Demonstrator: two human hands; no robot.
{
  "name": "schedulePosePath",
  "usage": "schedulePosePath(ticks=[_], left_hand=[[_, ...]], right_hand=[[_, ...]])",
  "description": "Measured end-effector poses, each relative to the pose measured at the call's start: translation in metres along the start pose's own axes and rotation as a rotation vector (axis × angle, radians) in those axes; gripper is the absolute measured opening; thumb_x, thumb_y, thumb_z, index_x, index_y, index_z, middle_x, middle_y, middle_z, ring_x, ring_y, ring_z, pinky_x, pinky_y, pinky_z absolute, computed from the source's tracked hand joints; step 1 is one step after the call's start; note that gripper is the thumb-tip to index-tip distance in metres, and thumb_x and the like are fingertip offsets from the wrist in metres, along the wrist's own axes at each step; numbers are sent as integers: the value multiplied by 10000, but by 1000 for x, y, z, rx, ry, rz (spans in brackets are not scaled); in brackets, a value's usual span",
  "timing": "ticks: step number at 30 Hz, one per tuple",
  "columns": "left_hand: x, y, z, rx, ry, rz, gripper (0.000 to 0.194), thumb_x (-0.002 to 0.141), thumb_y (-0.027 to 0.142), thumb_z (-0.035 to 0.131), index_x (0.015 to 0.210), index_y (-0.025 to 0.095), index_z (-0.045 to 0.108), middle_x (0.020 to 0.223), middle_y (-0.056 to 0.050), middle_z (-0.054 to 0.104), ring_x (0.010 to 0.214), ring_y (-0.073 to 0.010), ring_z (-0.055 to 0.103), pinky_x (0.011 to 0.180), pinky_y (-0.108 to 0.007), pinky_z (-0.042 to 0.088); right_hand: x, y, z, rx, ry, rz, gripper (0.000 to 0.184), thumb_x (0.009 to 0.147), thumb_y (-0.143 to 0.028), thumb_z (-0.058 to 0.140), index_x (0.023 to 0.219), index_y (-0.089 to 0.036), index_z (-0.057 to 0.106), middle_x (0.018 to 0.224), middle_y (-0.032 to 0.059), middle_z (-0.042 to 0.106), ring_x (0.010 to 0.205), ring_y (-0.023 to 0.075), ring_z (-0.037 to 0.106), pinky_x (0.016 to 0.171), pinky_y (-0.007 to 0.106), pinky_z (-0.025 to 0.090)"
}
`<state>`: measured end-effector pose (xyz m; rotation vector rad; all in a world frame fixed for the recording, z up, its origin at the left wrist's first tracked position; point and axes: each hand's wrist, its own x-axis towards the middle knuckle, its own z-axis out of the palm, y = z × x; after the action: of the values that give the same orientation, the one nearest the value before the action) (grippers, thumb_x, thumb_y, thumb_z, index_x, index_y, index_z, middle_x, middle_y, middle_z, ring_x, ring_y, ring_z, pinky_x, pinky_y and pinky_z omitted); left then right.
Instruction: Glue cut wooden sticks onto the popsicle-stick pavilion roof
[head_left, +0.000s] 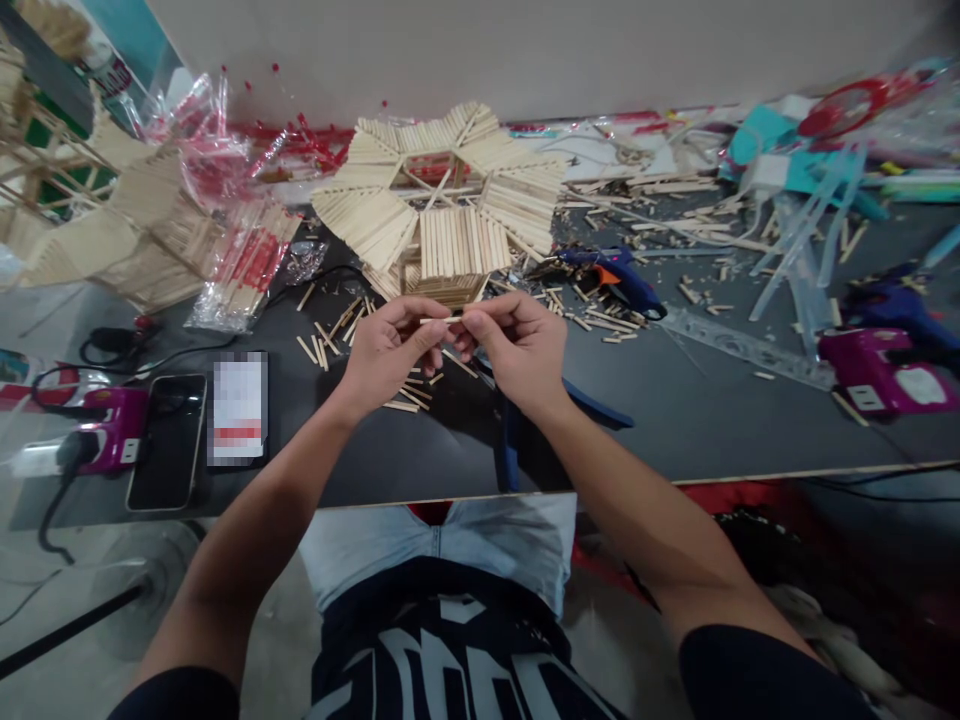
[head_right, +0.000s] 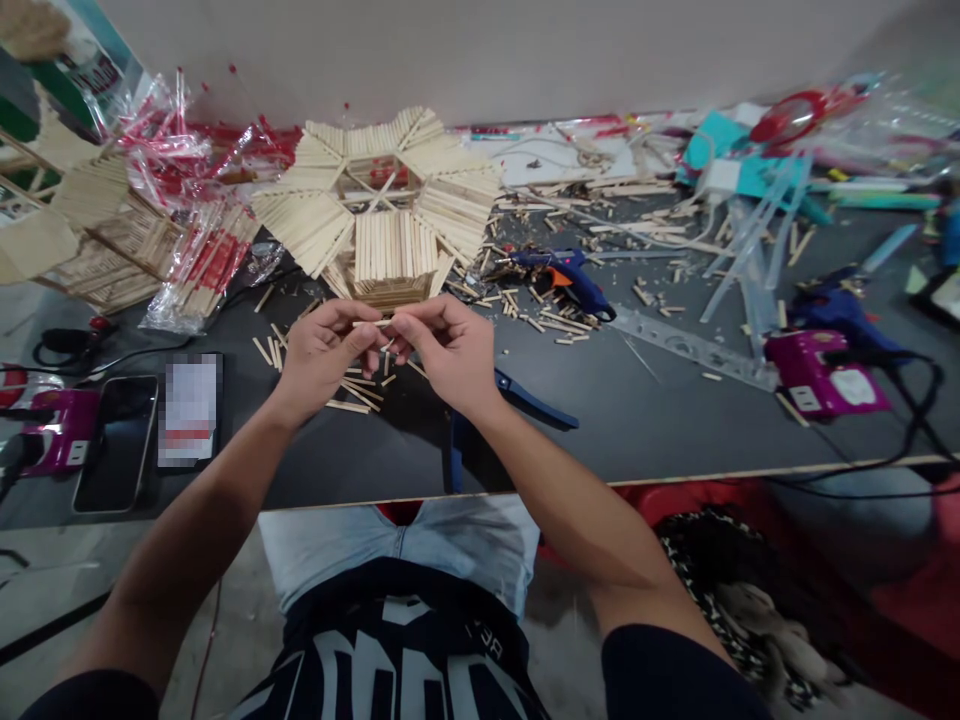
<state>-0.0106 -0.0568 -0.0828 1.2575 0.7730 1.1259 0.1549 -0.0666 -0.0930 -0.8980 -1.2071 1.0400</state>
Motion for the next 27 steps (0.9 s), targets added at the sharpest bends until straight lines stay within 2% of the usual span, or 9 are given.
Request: schedulePosePath(ticks=[4, 7, 10, 14, 17, 20, 22, 25, 27], left_hand=[[2, -1, -1, -135, 39, -53, 415, 800, 527, 862, 952, 179, 695, 720, 31, 684, 550, -59, 608, 516, -179, 514], [2, 0, -4, -86, 57, -67, 447, 789, 581, 849, 926, 190, 679, 789, 12, 712, 630, -78, 639, 559, -191, 528], [2, 2, -7, 30, 75, -73, 449, 868, 625, 749, 956, 204, 620, 901, -27, 752, 720, -113, 683, 620, -232, 551], [2, 4, -9, 157, 36, -64, 408, 933, 606, 675, 1006, 206, 639, 734, 3, 689, 629, -108, 623, 619, -253, 532], [1, 7, -9, 145, -33, -119, 458, 910, 589, 716, 1141, 197, 660, 658, 33, 635, 545, -93, 570, 561, -243, 497], [0, 9, -10, 116, -78, -186, 647, 872, 544, 785, 1361, 192, 551, 626, 51, 637, 518, -95, 568, 547, -236, 494], [0, 9, -10, 105, -97, -220, 694, 853, 519, 814, 1386, 186, 519, 623, 48, 647, 515, -95, 573, 549, -233, 499], [0, 9, -10, 63, -153, -253, 600, 847, 527, 816, 1274, 175, 583, 625, 37, 651, 504, -90, 577, 534, -224, 503], [0, 9, -10, 44, -199, -263, 527, 868, 543, 789, 1193, 167, 613, 634, 29, 656, 505, -93, 596, 530, -221, 519]], right_hand=[[1, -3, -5, 8, -118, 37, 405, 837, -584, 794, 855, -203, 657, 656, -18, 715, 546, 107, 660, 514, 230, 554], [4, -5, -11, -38, -203, 41, 421, 863, -613, 755, 840, -201, 669, 675, -13, 702, 568, 95, 635, 556, 232, 544], [7, -5, -16, -111, -170, 44, 439, 876, -641, 725, 828, -209, 662, 678, -10, 671, 592, 101, 618, 576, 241, 535], [8, -2, -18, -150, -151, 57, 436, 859, -657, 735, 890, -232, 642, 640, -37, 594, 543, 105, 566, 529, 251, 502], [6, -1, -17, -170, -173, 51, 416, 881, -623, 729, 1049, -244, 687, 678, -35, 597, 521, 102, 544, 489, 250, 468], [5, -3, -17, -175, -190, 52, 439, 894, -581, 732, 1189, -256, 705, 732, -24, 640, 512, 97, 539, 468, 245, 458], [5, -4, -16, -148, -235, 43, 417, 884, -556, 750, 1154, -238, 728, 715, -27, 647, 504, 89, 536, 467, 233, 461], [6, -5, -16, -95, -329, 48, 368, 849, -533, 789, 981, -194, 734, 668, -32, 650, 488, 72, 535, 473, 210, 464], [7, -6, -18, -91, -340, 62, 357, 836, -519, 805, 904, -181, 711, 624, -41, 632, 474, 66, 534, 471, 200, 457]])
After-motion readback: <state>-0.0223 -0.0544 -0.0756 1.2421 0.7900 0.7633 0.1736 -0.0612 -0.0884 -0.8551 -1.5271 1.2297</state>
